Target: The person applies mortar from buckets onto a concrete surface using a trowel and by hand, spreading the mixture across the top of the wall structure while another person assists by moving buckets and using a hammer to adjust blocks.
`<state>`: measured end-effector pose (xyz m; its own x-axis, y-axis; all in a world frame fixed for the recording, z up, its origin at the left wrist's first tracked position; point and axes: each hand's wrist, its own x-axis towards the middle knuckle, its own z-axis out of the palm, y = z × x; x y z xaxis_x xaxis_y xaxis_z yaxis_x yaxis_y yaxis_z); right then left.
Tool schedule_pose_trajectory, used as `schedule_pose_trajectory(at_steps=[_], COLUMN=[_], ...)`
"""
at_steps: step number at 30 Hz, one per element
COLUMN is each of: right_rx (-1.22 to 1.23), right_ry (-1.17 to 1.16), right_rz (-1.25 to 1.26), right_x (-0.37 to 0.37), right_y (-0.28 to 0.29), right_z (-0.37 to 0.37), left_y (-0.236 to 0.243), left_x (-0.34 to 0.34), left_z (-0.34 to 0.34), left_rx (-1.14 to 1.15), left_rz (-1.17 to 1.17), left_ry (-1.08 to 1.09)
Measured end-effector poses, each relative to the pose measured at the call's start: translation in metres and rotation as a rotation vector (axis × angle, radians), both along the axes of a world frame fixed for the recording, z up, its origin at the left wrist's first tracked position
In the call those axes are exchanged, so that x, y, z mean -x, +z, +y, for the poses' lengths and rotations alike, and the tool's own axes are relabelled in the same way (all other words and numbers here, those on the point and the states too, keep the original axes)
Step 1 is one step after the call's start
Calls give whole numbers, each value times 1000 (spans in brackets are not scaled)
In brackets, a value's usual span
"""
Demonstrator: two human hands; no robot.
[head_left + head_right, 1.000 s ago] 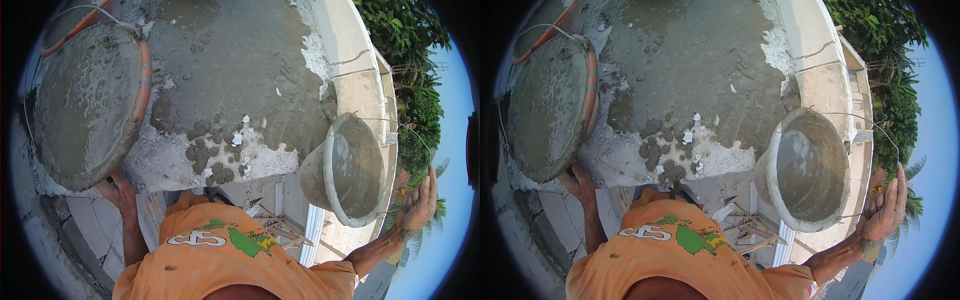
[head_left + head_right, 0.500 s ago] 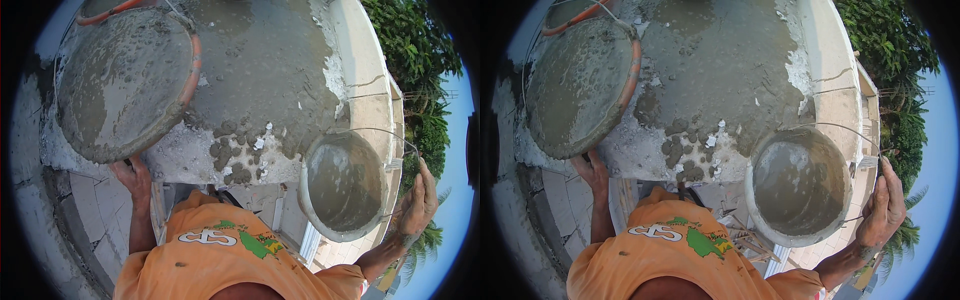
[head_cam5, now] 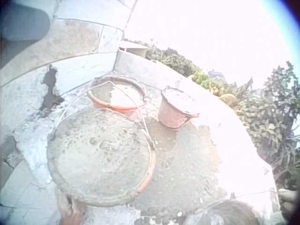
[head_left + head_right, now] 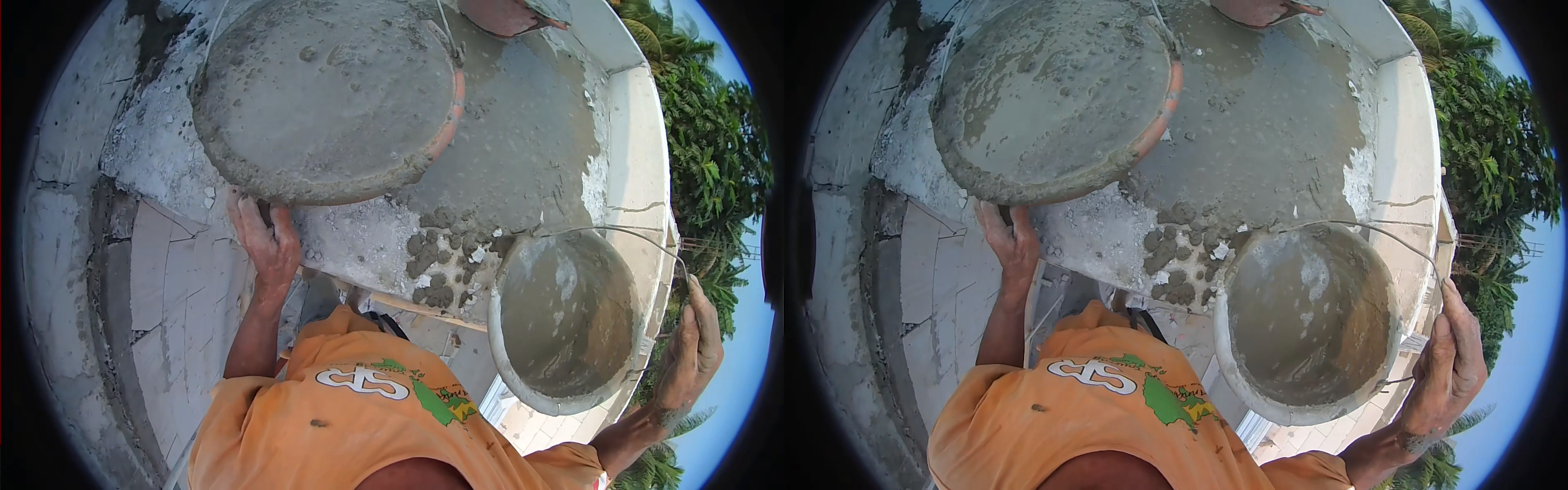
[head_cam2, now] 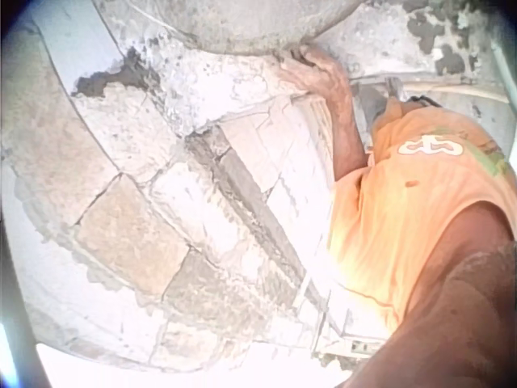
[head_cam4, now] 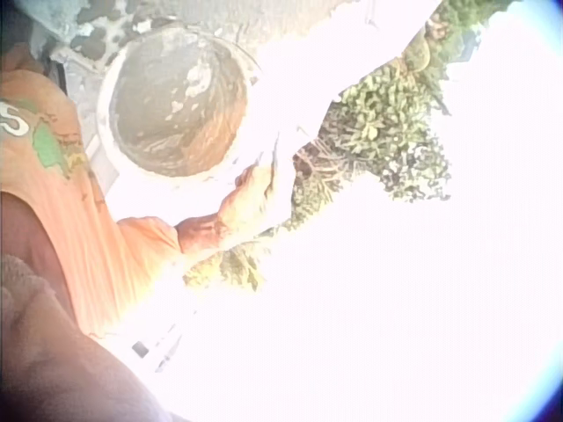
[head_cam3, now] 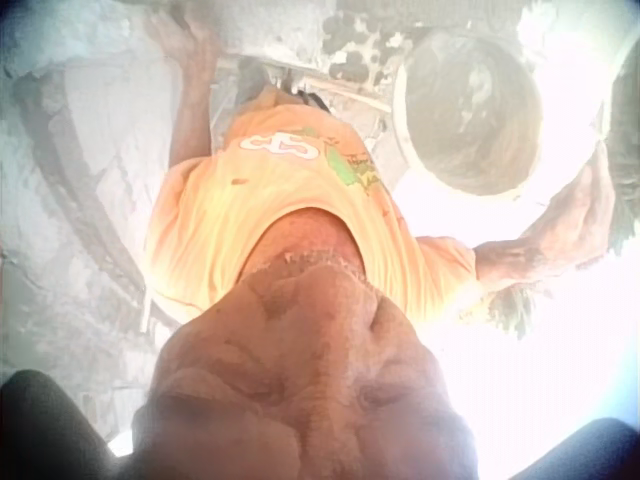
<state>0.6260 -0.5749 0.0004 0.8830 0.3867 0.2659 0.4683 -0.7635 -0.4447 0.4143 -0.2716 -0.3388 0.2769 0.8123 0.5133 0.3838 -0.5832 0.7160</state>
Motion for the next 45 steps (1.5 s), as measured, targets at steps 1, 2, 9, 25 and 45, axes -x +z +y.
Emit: schedule_pose_trajectory(at_steps=[1, 2, 9, 25, 45], right_rx=[30, 63, 91, -103, -619], right_ry=[18, 35, 288, 348, 95], right_rz=[6, 5, -94, 8, 84], right_x=[0, 2, -3, -13, -65], right_y=[1, 4, -3, -9, -8], right_z=[7, 15, 48, 80, -7], left_y=[-2, -4, 2, 55, 21], left_x=[3, 4, 12, 33, 21], left_z=[0, -1, -3, 23, 48], left_rx=[16, 36, 173, 381, 319], left_rz=[-11, -34, -380, -692, -386], left_ry=[20, 36, -46, 2, 32])
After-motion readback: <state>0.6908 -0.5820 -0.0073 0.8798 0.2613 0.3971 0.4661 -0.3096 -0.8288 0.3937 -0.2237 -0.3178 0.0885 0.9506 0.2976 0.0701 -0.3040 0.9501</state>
